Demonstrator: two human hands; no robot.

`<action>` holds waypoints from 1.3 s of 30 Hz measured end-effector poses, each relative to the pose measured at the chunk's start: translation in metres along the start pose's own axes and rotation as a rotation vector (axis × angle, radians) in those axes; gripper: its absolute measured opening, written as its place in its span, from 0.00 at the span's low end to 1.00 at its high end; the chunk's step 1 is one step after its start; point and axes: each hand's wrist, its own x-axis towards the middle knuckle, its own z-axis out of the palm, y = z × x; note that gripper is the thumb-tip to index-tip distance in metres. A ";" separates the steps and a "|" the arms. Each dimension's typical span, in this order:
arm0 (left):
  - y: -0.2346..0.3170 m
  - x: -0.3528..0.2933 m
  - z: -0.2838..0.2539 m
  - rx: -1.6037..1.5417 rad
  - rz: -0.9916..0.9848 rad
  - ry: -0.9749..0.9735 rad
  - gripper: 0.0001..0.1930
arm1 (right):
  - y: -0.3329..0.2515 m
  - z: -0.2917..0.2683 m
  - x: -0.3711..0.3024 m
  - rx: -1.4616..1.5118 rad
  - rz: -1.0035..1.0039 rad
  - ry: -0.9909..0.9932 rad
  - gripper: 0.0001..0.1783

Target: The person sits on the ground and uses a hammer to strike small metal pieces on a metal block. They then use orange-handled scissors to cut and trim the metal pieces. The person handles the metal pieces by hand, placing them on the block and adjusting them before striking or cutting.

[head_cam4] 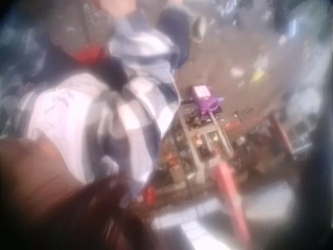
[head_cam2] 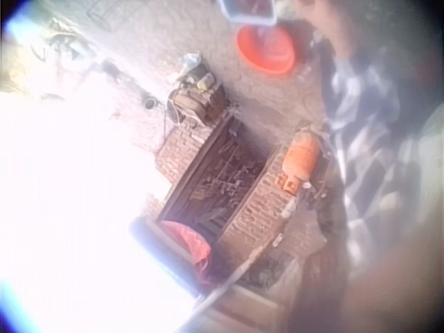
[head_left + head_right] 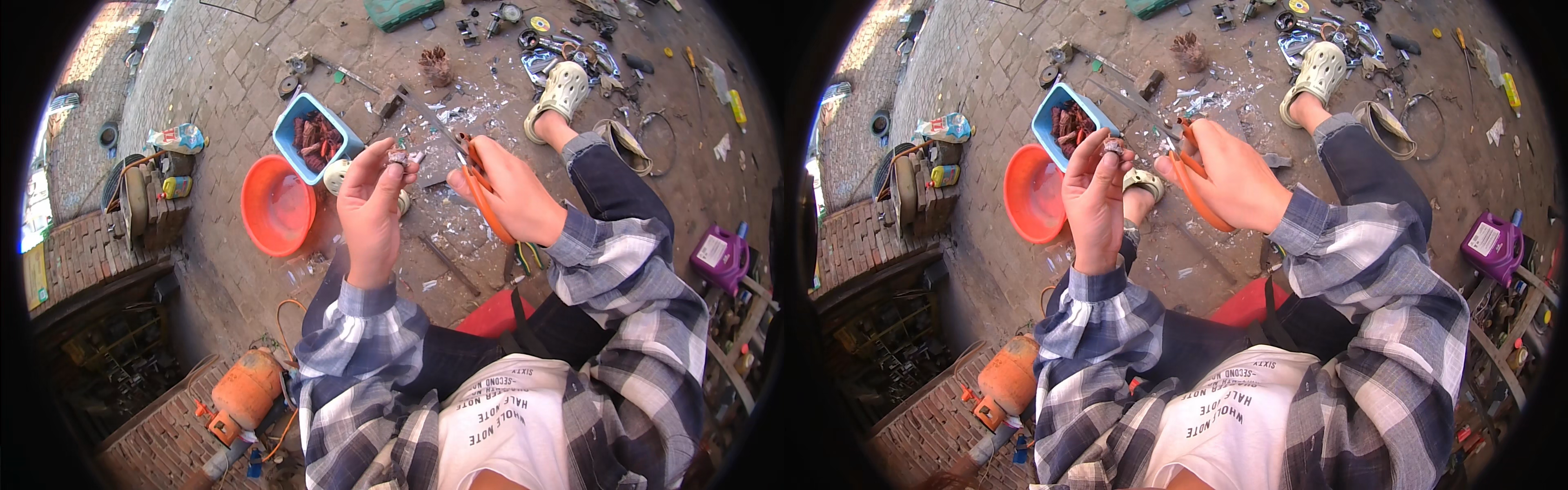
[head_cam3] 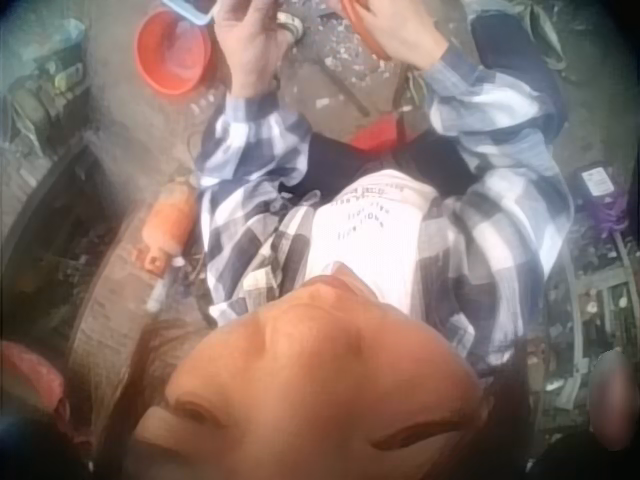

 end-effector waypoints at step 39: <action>-0.007 -0.008 0.005 0.235 0.140 0.167 0.07 | 0.013 0.023 -0.005 -0.260 -0.177 0.014 0.29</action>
